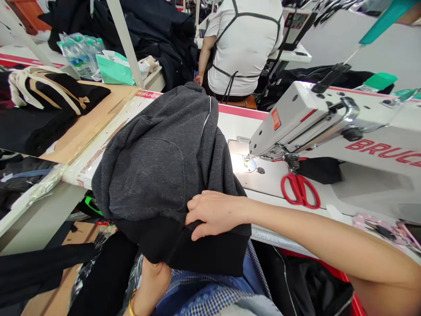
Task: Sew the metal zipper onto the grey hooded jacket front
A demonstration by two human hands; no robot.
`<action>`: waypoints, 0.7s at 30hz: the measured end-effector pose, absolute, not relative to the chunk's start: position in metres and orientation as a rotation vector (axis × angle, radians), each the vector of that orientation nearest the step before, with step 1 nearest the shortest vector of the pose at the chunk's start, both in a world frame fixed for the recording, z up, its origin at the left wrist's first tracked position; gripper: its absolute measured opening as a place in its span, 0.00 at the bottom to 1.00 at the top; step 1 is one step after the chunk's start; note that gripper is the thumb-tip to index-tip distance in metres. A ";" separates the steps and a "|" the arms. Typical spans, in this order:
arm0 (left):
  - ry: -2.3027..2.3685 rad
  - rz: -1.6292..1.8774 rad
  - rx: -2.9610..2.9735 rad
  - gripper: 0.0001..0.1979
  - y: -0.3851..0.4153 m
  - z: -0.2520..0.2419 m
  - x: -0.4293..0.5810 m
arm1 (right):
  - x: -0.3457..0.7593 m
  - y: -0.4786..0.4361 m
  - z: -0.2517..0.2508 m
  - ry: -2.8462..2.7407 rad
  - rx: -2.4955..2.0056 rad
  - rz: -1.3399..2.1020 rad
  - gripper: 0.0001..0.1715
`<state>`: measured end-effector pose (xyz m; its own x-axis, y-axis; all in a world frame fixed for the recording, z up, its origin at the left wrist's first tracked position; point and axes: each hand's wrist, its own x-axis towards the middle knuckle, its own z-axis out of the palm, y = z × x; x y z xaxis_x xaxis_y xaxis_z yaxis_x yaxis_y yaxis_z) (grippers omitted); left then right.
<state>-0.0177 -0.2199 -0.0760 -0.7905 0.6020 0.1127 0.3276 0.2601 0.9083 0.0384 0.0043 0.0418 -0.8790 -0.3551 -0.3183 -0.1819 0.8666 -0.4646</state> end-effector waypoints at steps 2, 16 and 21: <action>2.268 1.545 0.871 0.06 -0.224 -0.081 -0.017 | 0.036 0.008 0.042 2.611 -0.426 -0.700 0.21; 2.069 1.480 0.827 0.10 -0.201 -0.051 -0.019 | 0.044 0.003 0.039 2.706 -0.375 -0.729 0.16; 1.953 1.562 0.757 0.14 -0.195 -0.041 -0.017 | 0.064 -0.012 0.029 3.083 -0.365 -0.485 0.11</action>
<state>-0.0174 -0.1955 -0.0406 -0.7070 0.7051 -0.0541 0.1021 0.1775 0.9788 0.0636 -0.0122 0.0287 -0.9731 -0.2277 0.0367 -0.2279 0.9255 -0.3025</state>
